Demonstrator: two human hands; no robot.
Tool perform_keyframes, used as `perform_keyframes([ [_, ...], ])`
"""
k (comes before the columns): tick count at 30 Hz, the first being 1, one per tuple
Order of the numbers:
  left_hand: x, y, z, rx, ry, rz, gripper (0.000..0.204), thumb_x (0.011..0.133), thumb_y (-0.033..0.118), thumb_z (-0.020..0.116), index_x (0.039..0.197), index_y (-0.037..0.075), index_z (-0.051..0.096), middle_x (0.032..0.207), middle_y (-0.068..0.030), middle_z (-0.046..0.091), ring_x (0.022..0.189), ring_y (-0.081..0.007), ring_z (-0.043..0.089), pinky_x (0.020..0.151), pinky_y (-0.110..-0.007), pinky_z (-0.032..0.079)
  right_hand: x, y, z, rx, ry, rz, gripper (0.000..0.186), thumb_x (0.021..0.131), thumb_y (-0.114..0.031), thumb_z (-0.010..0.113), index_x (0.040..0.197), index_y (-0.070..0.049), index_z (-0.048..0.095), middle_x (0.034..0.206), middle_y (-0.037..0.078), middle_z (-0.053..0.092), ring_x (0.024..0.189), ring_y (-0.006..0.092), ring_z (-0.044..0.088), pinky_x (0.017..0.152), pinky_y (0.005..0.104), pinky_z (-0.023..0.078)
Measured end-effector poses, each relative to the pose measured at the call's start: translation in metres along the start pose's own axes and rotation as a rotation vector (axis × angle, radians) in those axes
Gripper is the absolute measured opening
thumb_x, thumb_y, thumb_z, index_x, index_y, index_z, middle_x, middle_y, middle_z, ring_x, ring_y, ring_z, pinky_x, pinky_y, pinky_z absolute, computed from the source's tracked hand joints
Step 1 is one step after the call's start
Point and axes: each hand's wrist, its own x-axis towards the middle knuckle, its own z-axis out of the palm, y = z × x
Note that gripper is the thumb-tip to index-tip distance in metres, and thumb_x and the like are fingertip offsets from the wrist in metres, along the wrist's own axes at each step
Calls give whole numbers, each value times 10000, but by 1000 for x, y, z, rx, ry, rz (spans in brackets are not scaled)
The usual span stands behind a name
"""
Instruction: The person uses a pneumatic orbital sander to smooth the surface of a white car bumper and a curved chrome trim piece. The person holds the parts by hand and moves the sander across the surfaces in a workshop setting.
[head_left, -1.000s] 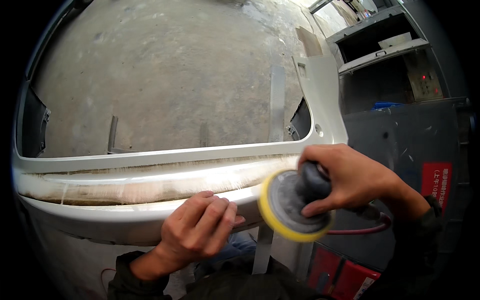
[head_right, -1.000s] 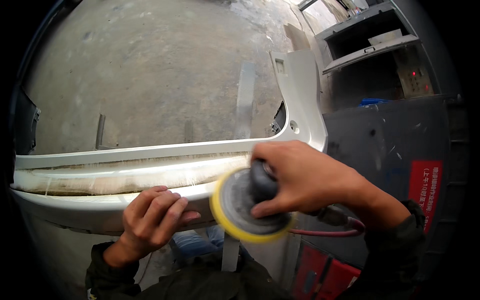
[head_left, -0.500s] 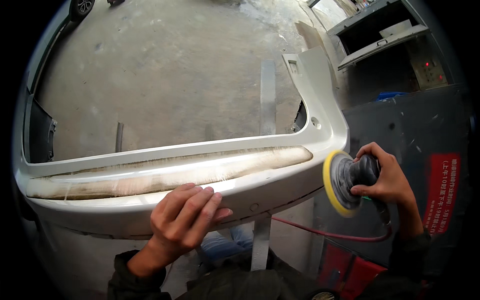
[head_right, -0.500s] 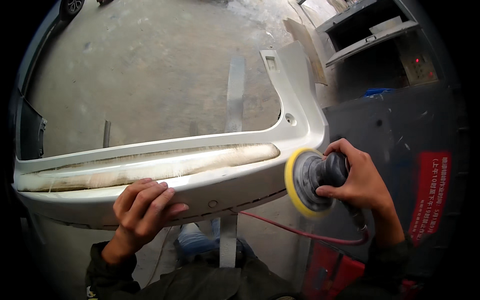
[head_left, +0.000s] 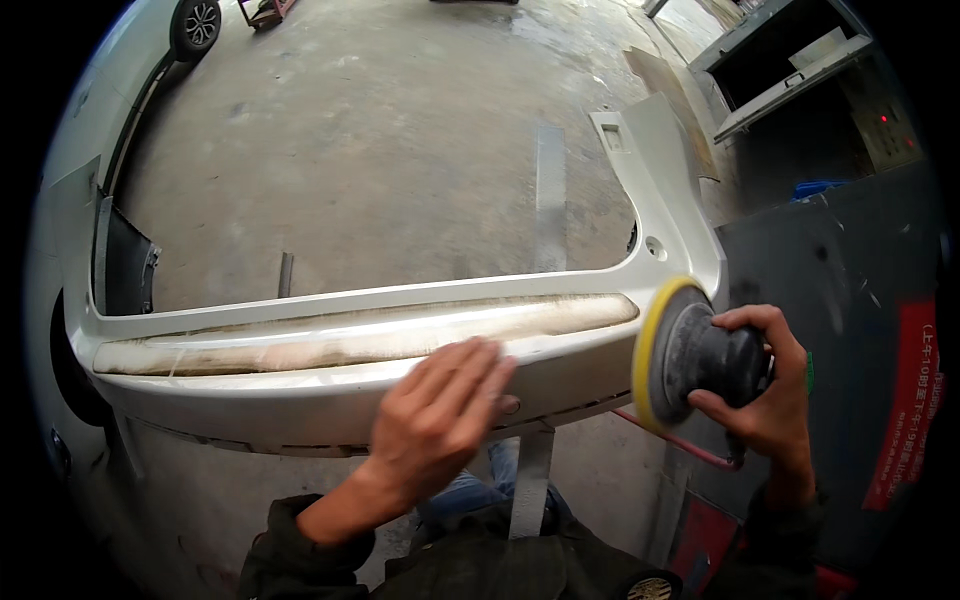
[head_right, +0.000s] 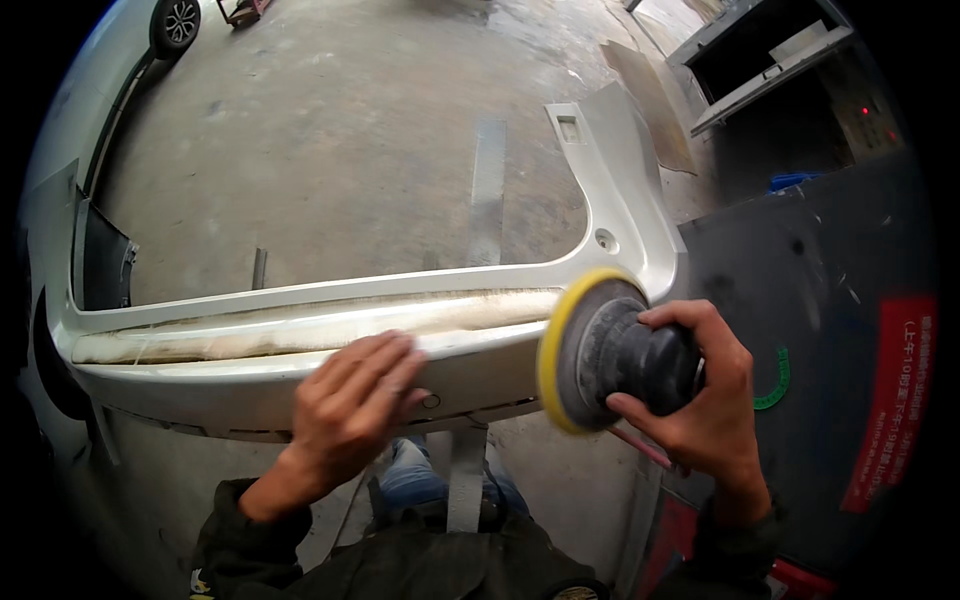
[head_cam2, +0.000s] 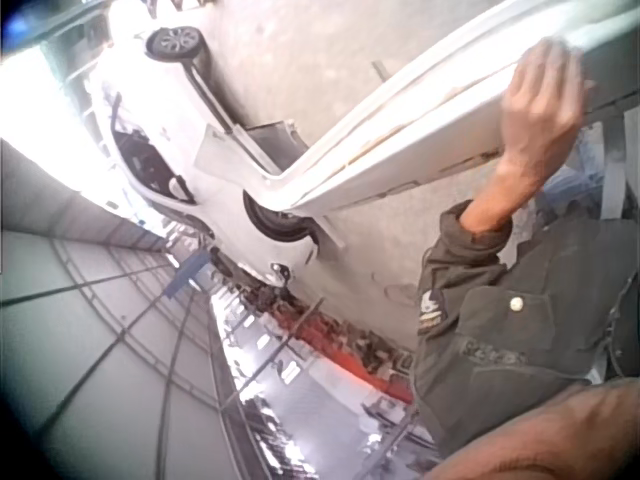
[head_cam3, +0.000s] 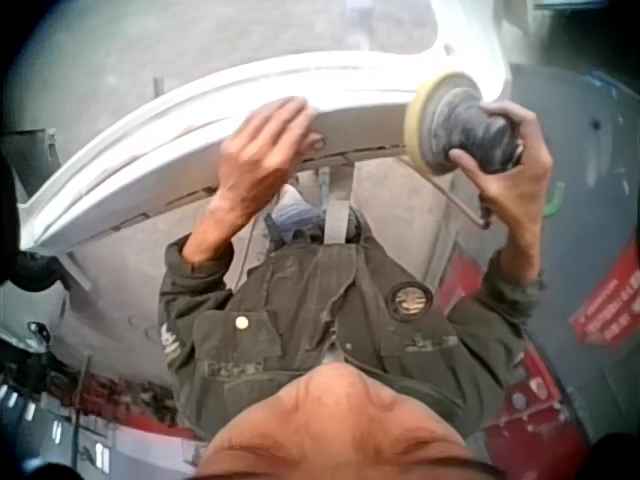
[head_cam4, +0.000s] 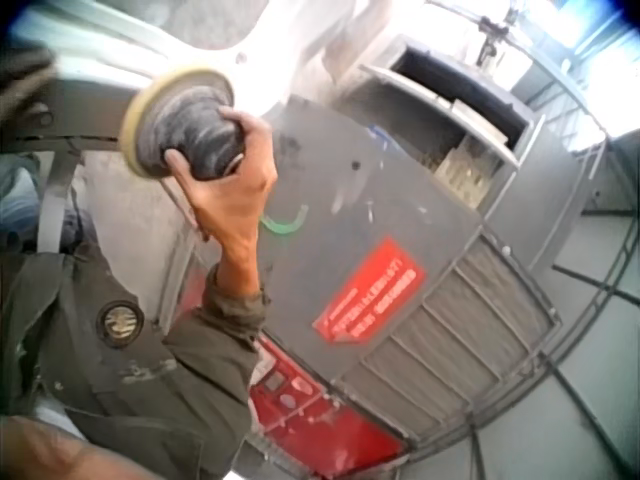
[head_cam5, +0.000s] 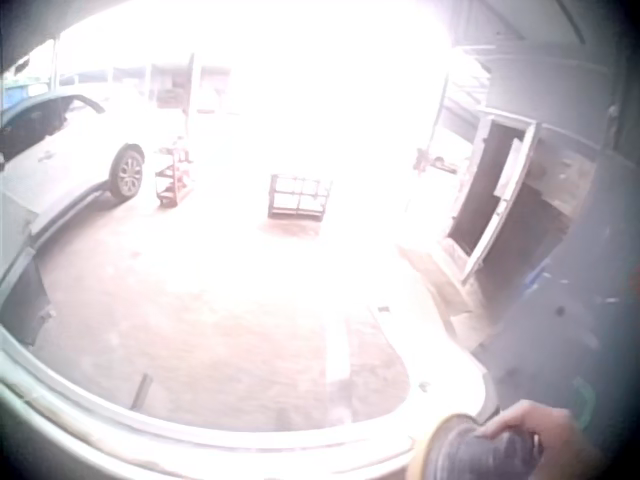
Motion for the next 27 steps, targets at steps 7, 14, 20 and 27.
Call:
perform_keyframes([
  [7, 33, 20, 39, -13, -57, 133, 392, 961, 225, 681, 1265, -22, 683, 1297, -186, 688, 1263, -312, 638, 1111, -420, 494, -24, -3, -5, 169, 75, 129, 686, 643, -260, 924, 1194, -37, 581, 1127, 96, 634, 1059, 213, 629, 926, 351, 501],
  [14, -5, -1, 3, 25, -3, 47, 373, 953, 212, 703, 1264, 5, 700, 1316, -145, 694, 1263, -272, 648, 1109, -410, 504, -27, 9, 0, 199, 75, 155, 736, 649, -310, 911, 1219, -21, 546, 1175, 102, 588, 1128, 222, 561, 1034, 363, 418],
  [20, -35, -32, -19, 52, 7, 58, 351, 939, 206, 733, 1263, 72, 721, 1296, -95, 714, 1242, -245, 665, 1096, -400, 526, -24, 9, -1, 187, 45, 141, 744, 632, -297, 913, 1213, -16, 542, 1175, 111, 583, 1134, 233, 557, 1044, 368, 412],
  [27, -54, -54, -70, 62, -22, 31, 300, 886, 116, 759, 1181, 63, 754, 1226, -100, 741, 1182, -260, 701, 1043, -417, 564, -31, 18, 1, 199, 47, 132, 754, 618, -307, 913, 1202, -13, 537, 1166, 116, 578, 1130, 239, 558, 1042, 374, 411],
])
